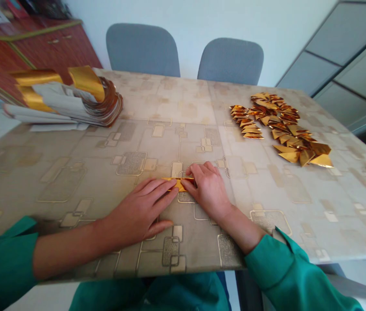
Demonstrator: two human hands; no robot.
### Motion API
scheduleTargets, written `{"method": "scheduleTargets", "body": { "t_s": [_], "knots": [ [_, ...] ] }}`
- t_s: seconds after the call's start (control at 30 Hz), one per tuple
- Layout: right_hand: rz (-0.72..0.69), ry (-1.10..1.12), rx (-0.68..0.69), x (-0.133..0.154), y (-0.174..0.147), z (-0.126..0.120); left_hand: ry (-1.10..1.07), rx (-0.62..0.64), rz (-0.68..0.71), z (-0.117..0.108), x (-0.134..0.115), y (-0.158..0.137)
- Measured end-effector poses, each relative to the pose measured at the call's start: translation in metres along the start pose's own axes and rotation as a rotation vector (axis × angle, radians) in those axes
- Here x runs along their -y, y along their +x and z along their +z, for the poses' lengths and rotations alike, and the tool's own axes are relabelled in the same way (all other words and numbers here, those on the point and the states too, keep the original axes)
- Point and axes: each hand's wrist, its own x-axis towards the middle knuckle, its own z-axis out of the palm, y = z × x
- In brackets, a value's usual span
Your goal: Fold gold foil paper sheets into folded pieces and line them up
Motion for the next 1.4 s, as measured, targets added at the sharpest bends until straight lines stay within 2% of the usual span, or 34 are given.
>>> {"method": "scheduleTargets", "body": {
  "t_s": [0.13, 0.2, 0.27, 0.5, 0.7, 0.97, 1.17, 1.4],
  "knots": [
    [-0.192, -0.113, -0.117, 0.008, -0.008, -0.011, 0.001, 0.009, 0.009, 0.0, 0.002, 0.002],
    [-0.315, -0.121, -0.108, 0.016, -0.016, -0.014, 0.004, 0.017, 0.011, 0.0, 0.002, 0.003],
    [-0.37, -0.146, -0.092, 0.022, -0.025, -0.015, 0.011, 0.021, 0.018, 0.0, 0.002, 0.003],
    [-0.352, -0.238, -0.033, 0.022, -0.039, -0.014, 0.059, 0.035, 0.02, -0.002, 0.004, 0.0],
    [-0.306, -0.223, 0.029, 0.022, -0.037, -0.016, 0.072, 0.089, 0.055, -0.008, 0.013, -0.004],
    [-0.297, -0.233, 0.07, 0.024, -0.034, -0.018, 0.085, 0.065, 0.055, -0.01, 0.033, -0.018],
    [-0.311, -0.295, 0.103, 0.034, -0.026, -0.018, 0.06, 0.076, 0.052, -0.009, 0.034, -0.02],
    [-0.316, -0.293, 0.064, 0.027, -0.035, -0.018, 0.059, 0.074, 0.049, -0.01, 0.039, -0.021]
  ]
}}
